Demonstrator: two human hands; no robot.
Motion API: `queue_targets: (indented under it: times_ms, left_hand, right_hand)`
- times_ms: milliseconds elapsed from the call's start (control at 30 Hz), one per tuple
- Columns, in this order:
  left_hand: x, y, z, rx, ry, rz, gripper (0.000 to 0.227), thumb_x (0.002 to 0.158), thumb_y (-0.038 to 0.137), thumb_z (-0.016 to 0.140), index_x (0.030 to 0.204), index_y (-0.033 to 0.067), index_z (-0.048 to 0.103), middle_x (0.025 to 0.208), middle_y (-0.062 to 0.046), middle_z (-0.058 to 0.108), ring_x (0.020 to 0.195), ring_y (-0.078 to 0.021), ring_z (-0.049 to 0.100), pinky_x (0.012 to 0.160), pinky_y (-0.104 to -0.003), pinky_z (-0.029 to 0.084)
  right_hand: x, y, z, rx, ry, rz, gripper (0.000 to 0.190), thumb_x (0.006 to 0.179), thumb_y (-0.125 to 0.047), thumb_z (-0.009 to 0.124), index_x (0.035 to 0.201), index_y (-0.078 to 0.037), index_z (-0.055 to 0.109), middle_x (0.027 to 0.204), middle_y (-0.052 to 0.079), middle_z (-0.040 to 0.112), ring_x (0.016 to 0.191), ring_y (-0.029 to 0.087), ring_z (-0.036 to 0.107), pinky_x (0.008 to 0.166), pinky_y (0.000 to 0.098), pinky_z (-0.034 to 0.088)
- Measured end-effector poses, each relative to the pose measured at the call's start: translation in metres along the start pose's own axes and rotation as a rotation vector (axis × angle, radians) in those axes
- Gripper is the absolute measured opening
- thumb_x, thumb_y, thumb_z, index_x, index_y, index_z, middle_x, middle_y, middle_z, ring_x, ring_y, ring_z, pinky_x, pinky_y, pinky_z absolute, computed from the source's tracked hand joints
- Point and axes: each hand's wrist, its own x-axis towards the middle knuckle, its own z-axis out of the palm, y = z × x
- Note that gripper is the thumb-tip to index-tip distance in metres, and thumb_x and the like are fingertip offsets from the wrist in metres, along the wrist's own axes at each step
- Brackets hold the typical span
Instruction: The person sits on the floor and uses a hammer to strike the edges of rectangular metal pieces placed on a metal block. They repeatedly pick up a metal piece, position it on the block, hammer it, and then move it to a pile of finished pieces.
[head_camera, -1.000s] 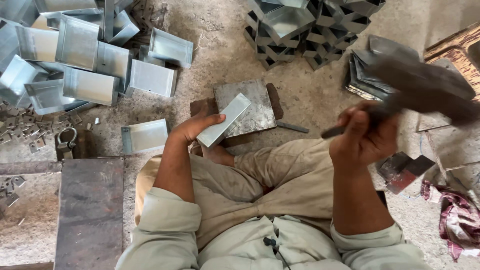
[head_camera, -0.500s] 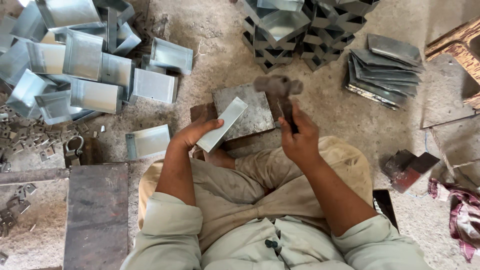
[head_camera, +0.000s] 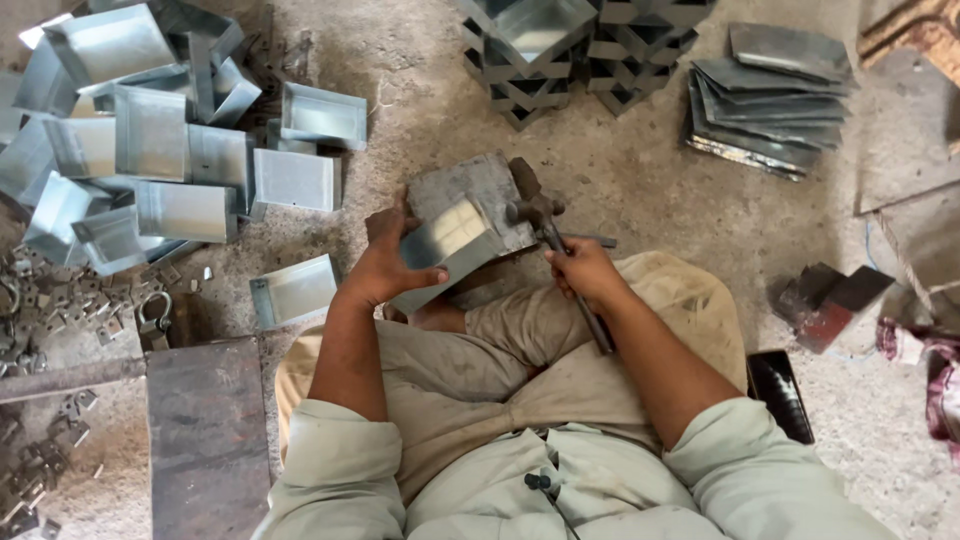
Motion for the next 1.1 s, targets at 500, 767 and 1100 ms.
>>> queue_targets:
  times_ms: [500, 767, 1100]
  left_hand:
    - [0.027, 0.010, 0.030, 0.728, 0.016, -0.020, 0.137, 0.052, 0.052, 0.093, 0.163, 0.0212, 0.020, 0.158, -0.020, 0.039, 0.147, -0.0464, 0.030, 0.120, -0.063, 0.010]
    - [0.037, 0.005, 0.094, 0.737, 0.475, -0.307, 0.095, 0.103, 0.066, 0.041, 0.164, 0.0017, 0.007, 0.168, -0.031, 0.015, 0.155, -0.0497, 0.011, 0.112, -0.080, -0.010]
    - [0.055, 0.021, 0.069, 0.950, 0.203, -0.201, 0.088, 0.084, 0.039, 0.056, 0.161, 0.0092, 0.025, 0.168, -0.025, 0.013, 0.156, -0.0414, 0.004, 0.112, -0.075, -0.013]
  right_hand:
    - [0.027, 0.011, 0.003, 0.159, 0.041, 0.021, 0.015, 0.094, -0.016, 0.071, 0.096, -0.004, 0.062, 0.065, 0.002, 0.055, 0.046, 0.011, 0.047, 0.040, 0.0298, 0.040]
    - [0.016, -0.005, 0.006, 0.157, 0.026, 0.021, 0.018, 0.094, -0.014, 0.071, 0.103, -0.002, 0.062, 0.066, 0.002, 0.055, 0.047, 0.011, 0.047, 0.041, 0.0295, 0.039]
    - [0.019, 0.000, 0.004, 0.155, 0.026, -0.001, 0.016, 0.094, -0.014, 0.071, 0.101, -0.003, 0.062, 0.066, 0.002, 0.055, 0.048, 0.011, 0.048, 0.042, 0.0298, 0.040]
